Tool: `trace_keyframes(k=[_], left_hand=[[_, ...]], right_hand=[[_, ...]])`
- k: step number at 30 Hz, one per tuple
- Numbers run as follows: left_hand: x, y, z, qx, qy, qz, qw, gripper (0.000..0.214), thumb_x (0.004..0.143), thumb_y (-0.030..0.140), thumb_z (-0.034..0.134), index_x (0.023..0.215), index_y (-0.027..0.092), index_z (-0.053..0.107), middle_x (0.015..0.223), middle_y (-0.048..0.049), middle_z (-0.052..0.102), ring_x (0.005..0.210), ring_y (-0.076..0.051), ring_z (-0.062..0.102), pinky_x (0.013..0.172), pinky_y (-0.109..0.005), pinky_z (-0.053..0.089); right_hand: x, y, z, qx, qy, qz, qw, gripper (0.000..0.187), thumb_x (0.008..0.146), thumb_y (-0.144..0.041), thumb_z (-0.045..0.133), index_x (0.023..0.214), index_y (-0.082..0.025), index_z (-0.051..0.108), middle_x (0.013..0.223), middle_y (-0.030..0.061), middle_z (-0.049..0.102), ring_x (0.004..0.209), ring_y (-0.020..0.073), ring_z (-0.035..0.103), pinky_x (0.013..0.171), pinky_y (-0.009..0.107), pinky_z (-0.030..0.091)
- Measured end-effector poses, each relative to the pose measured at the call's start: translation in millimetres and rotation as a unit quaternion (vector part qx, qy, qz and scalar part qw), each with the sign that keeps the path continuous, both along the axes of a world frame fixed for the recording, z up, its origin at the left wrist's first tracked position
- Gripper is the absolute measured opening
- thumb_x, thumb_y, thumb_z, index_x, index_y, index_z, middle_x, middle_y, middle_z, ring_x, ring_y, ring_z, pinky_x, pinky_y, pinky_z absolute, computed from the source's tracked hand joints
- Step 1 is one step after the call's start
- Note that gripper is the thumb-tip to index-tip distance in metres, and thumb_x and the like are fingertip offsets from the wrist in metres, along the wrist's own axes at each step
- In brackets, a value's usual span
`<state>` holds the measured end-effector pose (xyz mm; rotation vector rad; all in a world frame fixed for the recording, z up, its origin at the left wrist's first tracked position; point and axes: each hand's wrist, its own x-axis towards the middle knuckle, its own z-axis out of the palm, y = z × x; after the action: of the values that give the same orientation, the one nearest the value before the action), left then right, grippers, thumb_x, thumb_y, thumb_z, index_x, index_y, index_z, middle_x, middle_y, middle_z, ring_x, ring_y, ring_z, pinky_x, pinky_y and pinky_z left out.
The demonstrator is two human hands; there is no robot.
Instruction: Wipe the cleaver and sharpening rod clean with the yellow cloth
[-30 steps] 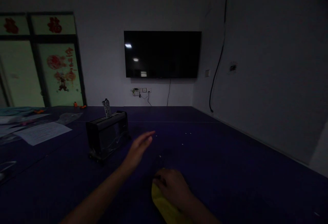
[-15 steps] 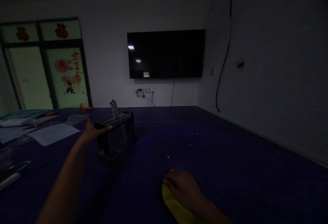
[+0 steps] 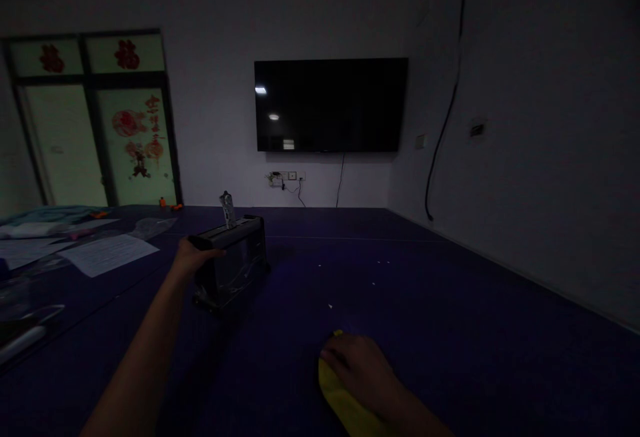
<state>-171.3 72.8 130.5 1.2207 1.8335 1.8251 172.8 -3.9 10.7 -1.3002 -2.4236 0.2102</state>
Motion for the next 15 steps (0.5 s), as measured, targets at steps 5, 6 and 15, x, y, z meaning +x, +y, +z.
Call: trace_keyframes(k=[5,6,15], left_hand=[[-3,2,-0.8,-0.031,0.032,0.011,0.999,0.046,0.030,0.027,0.080,0.065,0.017,0.052,0.057,0.0017,0.053,0.060,-0.019,0.055,0.047,-0.025,0.040],[-2,2,-0.8,-0.037,0.041,0.015,0.998,0.046,0.031,0.028,0.080,0.064,0.016,0.052,0.058,0.0011,0.054,0.060,-0.019,0.055,0.047,-0.025,0.040],[7,-9,3.4,-0.045,0.056,0.063,0.995,0.045,0.037,0.034,0.078,0.070,0.017,0.052,0.072,-0.0055,0.060,0.071,-0.026,0.060,0.053,-0.031,0.045]], right_hand=[[1,-2,1.8,-0.002,-0.006,0.001,1.000,0.032,0.090,-0.031,0.037,0.079,-0.021,0.065,0.080,0.0026,0.069,0.074,0.0161,0.063,0.062,0.025,0.034],[1,-2,1.9,-0.002,-0.005,0.003,1.000,0.031,0.090,-0.031,0.037,0.079,-0.021,0.065,0.080,0.0025,0.069,0.074,0.0159,0.063,0.062,0.025,0.034],[2,-3,3.1,-0.015,0.033,0.000,0.999,0.032,0.089,-0.037,0.040,0.085,-0.022,0.067,0.083,0.0036,0.070,0.076,0.0170,0.063,0.066,0.026,0.038]])
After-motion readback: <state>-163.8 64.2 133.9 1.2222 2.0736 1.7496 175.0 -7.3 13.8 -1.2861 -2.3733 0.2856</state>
